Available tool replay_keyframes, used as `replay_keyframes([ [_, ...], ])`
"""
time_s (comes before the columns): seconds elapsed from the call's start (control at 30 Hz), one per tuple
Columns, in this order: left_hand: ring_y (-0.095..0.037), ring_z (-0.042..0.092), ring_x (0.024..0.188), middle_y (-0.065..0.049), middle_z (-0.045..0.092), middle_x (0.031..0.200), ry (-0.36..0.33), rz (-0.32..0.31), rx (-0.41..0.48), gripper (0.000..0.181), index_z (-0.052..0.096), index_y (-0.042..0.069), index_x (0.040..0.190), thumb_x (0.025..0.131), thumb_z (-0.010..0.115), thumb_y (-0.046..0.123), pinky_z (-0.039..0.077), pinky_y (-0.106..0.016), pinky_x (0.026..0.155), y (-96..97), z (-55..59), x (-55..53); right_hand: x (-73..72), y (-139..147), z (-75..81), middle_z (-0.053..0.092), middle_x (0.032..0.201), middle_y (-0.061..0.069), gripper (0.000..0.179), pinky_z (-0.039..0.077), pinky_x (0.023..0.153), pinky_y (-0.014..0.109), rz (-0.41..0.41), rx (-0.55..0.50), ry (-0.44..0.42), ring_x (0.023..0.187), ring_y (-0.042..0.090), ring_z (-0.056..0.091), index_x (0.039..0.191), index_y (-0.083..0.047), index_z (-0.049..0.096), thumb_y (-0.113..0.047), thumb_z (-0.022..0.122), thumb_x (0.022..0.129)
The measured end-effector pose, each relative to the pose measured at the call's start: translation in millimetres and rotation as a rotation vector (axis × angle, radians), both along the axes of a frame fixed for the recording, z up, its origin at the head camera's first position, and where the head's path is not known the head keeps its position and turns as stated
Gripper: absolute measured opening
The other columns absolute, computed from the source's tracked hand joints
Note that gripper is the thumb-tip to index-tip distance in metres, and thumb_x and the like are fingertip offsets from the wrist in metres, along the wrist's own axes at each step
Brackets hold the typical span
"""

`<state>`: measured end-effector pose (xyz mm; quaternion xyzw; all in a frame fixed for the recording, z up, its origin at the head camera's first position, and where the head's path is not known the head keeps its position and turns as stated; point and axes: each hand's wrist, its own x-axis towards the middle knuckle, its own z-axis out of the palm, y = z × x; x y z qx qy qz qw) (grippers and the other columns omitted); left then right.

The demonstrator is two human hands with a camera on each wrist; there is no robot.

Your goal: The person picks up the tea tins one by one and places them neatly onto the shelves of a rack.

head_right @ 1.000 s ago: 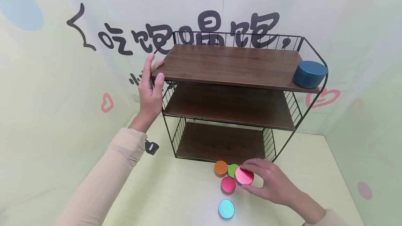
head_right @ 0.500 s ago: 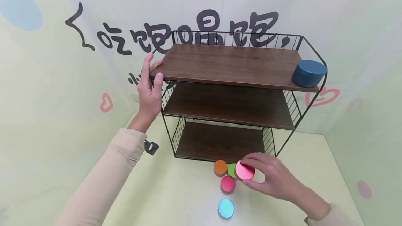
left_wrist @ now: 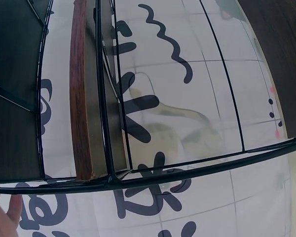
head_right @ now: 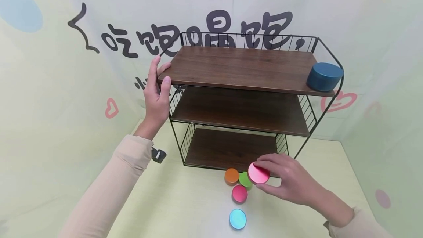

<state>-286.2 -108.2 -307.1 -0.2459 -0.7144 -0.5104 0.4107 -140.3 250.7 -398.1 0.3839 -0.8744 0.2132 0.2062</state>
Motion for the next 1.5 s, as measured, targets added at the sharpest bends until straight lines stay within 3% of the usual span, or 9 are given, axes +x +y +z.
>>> replay_keyframes([
  [0.27,-0.013,0.047,0.133,-0.007,0.060,0.136,0.014,-0.006,-0.008,0.052,0.040,0.010,0.152,0.101,0.051,0.014,0.036,-0.032,0.100,-0.1,0.8,-0.1,-1.1,1,9.4,0.069,0.110,-0.001,0.066,0.057,0.065,0.031,0.001,0.010,0.012,0.093,0.016,0.063,0.113,-0.015,0.074,-0.031,0.098,0.053],
  [0.37,-0.013,0.047,0.133,-0.007,0.060,0.136,0.014,-0.008,-0.006,0.052,0.040,0.010,0.152,0.101,0.051,0.014,0.036,-0.032,0.099,0.1,1.0,0.0,-3.0,2,13.3,0.069,0.110,-0.001,0.060,0.057,0.065,0.030,0.017,0.011,0.031,0.093,0.016,0.063,0.114,-0.015,0.074,-0.042,0.093,0.063],
  [0.47,-0.014,0.047,0.133,-0.008,0.060,0.136,0.014,-0.012,-0.005,0.053,0.040,0.009,0.151,0.100,0.052,0.013,0.035,-0.032,0.102,0.5,1.3,0.4,-5.1,4,17.5,0.069,0.110,0.000,0.056,0.056,0.067,0.024,0.034,-0.003,0.058,0.093,0.017,0.063,0.113,-0.014,0.074,-0.057,0.079,0.077],
  [0.57,-0.015,0.047,0.133,-0.010,0.060,0.137,0.019,-0.017,-0.007,0.053,0.039,0.006,0.151,0.100,0.052,0.012,0.035,-0.033,0.104,0.4,1.3,0.3,-6.8,6,22.1,0.070,0.109,0.000,0.060,0.054,0.070,0.018,0.043,-0.019,0.083,0.093,0.018,0.063,0.113,-0.013,0.074,-0.065,0.065,0.084],
  [1.0,-0.010,0.046,0.133,-0.003,0.060,0.137,-0.005,-0.004,-0.003,0.053,0.040,0.013,0.152,0.100,0.052,0.015,0.035,-0.033,0.105,-0.4,1.7,0.8,-11.9,12,47.3,0.070,0.110,-0.001,0.065,0.054,0.070,0.020,0.015,0.016,0.150,0.096,0.015,0.063,0.112,-0.013,0.075,-0.069,0.053,0.088],
  [1.5,-0.011,0.045,0.134,-0.004,0.060,0.137,0.000,0.005,-0.014,0.053,0.039,0.013,0.152,0.100,0.051,0.016,0.035,-0.034,0.104,-1.1,-0.9,-1.5,-19.5,17,71.6,0.071,0.108,0.001,0.067,0.053,0.071,0.017,0.031,-0.004,0.214,0.093,0.014,0.062,0.110,-0.010,0.075,-0.070,0.057,0.086],
])
